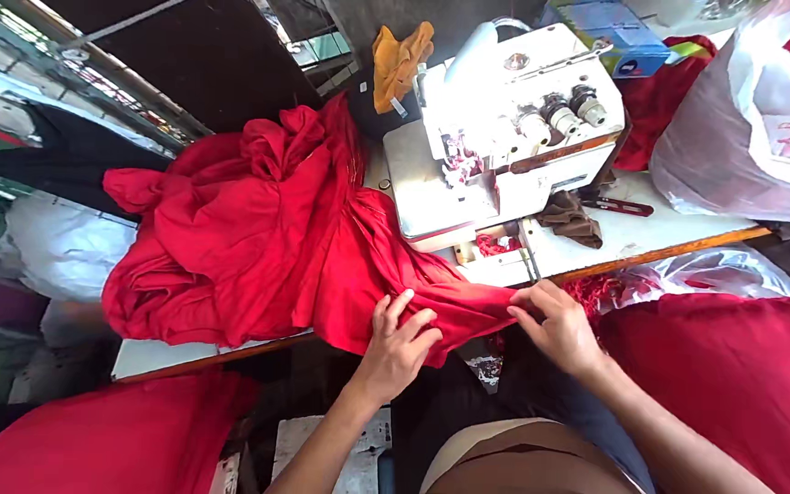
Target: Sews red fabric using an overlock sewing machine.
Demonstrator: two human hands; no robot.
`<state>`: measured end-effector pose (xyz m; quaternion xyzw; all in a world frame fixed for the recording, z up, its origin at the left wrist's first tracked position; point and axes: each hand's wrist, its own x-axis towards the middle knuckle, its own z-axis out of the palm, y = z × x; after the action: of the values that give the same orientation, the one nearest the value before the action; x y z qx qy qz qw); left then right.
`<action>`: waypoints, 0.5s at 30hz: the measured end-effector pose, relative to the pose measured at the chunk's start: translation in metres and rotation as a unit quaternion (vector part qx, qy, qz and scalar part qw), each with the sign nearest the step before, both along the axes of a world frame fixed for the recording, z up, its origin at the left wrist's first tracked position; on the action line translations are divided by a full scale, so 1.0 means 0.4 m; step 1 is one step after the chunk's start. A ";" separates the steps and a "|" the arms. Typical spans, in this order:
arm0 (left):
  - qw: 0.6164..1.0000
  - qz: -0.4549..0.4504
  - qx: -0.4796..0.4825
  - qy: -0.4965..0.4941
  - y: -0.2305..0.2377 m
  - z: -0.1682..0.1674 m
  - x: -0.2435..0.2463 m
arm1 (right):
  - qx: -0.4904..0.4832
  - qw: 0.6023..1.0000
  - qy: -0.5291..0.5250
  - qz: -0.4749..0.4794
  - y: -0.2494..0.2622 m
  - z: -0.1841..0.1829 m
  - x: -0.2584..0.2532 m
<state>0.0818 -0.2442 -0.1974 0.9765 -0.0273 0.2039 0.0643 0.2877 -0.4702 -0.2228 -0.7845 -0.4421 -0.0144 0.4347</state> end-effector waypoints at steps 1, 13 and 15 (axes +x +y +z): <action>1.000 -0.005 0.013 0.008 -0.003 -0.008 -0.007 | 0.021 1.000 -0.005 -0.003 0.013 -0.009 -0.026; 0.979 -0.052 -0.185 -0.067 -0.011 0.137 -0.015 | 0.089 0.860 0.272 0.422 0.057 0.079 -0.195; 0.986 -0.047 -0.145 0.064 -0.012 0.212 0.010 | 0.136 0.766 0.425 0.464 0.070 0.119 -0.193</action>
<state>0.0858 -0.2489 -0.1124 0.9654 -0.0392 0.1391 0.2168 0.2104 -0.4422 -0.1750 -0.3425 -0.5158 0.4635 0.6339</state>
